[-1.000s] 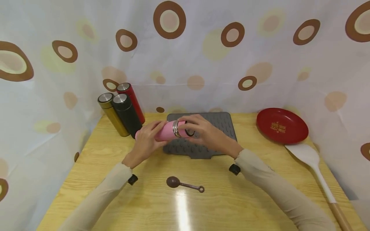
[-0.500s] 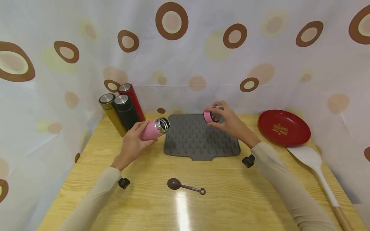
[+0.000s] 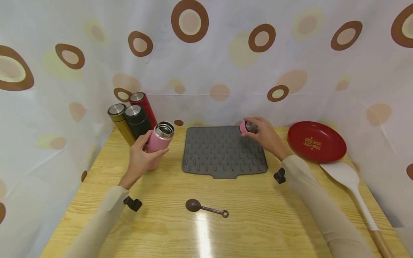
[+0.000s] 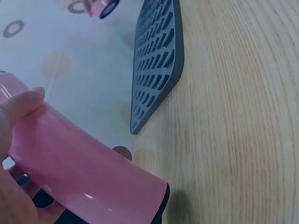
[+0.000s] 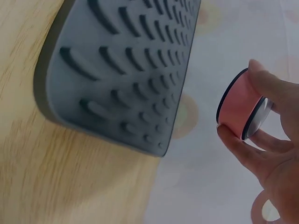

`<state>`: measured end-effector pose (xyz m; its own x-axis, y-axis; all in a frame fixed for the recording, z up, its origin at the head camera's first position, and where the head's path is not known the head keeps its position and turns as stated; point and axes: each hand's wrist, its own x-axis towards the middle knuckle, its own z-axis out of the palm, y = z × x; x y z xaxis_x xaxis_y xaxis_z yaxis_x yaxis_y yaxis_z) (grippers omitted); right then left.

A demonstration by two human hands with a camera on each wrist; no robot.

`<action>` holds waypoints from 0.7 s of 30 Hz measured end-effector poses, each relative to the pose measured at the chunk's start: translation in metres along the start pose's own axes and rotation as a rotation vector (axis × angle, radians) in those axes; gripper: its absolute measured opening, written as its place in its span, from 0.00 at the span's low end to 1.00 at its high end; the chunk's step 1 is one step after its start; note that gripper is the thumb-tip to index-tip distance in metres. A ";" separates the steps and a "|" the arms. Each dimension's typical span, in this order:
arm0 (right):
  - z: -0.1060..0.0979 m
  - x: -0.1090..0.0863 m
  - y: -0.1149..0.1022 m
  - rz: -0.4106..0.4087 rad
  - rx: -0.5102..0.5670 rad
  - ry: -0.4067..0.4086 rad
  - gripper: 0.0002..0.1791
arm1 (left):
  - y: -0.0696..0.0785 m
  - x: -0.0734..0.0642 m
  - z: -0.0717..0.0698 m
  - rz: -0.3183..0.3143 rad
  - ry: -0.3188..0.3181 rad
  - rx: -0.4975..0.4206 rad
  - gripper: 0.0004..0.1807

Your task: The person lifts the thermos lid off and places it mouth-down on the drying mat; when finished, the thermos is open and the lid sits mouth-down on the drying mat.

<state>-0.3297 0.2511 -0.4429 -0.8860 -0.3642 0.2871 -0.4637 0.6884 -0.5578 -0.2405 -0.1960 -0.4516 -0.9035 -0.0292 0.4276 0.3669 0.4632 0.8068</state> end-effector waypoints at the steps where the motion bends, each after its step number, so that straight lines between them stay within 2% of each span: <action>1: 0.001 0.000 0.003 0.005 -0.007 0.000 0.35 | 0.000 0.000 -0.001 -0.002 0.008 -0.012 0.43; 7: 0.006 -0.002 0.020 0.035 -0.030 -0.030 0.34 | -0.002 -0.001 -0.008 -0.048 0.035 -0.066 0.48; 12: 0.013 0.002 0.022 0.026 -0.060 -0.035 0.33 | -0.004 -0.005 -0.016 -0.103 0.079 -0.085 0.48; 16: 0.016 0.006 0.021 0.015 -0.074 -0.023 0.32 | -0.007 -0.007 -0.020 -0.115 0.091 -0.087 0.48; 21: 0.017 0.012 0.023 0.059 -0.090 -0.027 0.32 | -0.010 -0.010 -0.023 -0.121 0.093 -0.100 0.47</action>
<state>-0.3506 0.2519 -0.4658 -0.9119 -0.3370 0.2341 -0.4102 0.7623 -0.5007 -0.2299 -0.2203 -0.4544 -0.9196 -0.1633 0.3573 0.2813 0.3611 0.8891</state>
